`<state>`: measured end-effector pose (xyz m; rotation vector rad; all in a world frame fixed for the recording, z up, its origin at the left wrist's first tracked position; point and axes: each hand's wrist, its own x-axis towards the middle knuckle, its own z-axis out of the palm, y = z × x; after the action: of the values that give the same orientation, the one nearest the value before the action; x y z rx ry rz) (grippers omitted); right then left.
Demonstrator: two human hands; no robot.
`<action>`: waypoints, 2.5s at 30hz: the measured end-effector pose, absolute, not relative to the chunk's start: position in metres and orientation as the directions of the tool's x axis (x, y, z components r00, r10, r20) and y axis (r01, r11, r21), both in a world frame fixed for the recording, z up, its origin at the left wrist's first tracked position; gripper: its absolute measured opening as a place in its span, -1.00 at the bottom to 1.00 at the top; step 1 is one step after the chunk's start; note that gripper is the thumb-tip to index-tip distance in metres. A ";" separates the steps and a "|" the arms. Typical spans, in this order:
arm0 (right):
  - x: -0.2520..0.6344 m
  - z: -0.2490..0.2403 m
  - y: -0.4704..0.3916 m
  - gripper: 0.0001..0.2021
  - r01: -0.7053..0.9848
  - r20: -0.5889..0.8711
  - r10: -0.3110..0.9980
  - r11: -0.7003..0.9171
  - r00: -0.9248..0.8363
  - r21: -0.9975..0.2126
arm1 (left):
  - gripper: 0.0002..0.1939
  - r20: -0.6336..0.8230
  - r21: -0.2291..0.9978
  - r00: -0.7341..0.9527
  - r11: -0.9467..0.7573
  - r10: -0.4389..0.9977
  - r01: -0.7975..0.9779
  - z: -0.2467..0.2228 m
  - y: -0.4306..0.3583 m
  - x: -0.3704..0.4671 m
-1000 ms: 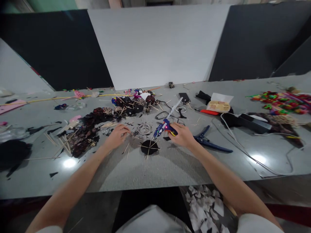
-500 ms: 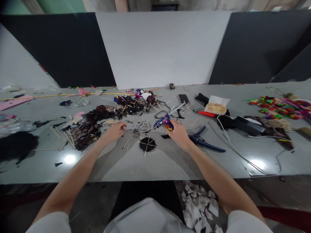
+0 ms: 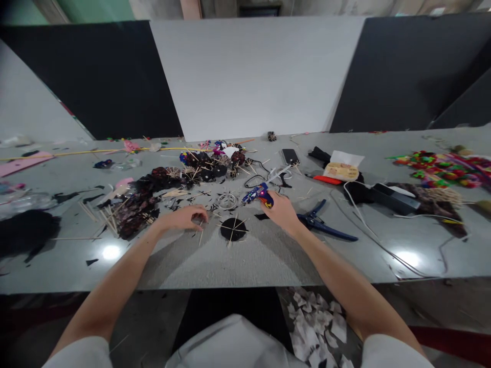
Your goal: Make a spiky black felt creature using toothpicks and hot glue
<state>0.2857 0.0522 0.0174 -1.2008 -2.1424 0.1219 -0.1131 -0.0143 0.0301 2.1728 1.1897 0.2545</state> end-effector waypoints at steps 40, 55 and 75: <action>0.290 0.011 0.061 -0.69 0.724 0.511 0.798 0.554 -0.320 -0.411 | -0.67 -0.155 0.749 0.403 -0.159 0.902 0.643 0.026 -0.017 -0.113; 0.280 0.006 0.051 -0.48 0.881 0.581 0.793 0.394 -0.182 -0.261 | -0.59 -0.158 0.985 0.184 0.167 0.970 -0.037 0.019 -0.033 -0.050; 0.231 0.027 -0.034 -0.68 -0.013 0.741 0.330 0.909 -0.585 -0.416 | -0.64 -0.317 0.807 0.371 0.454 0.873 -0.378 0.010 -0.063 -0.003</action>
<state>0.2310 -0.0343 0.0268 -0.2259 -2.1530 0.4767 -0.0026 -0.0632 0.0102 0.7037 0.8315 0.8931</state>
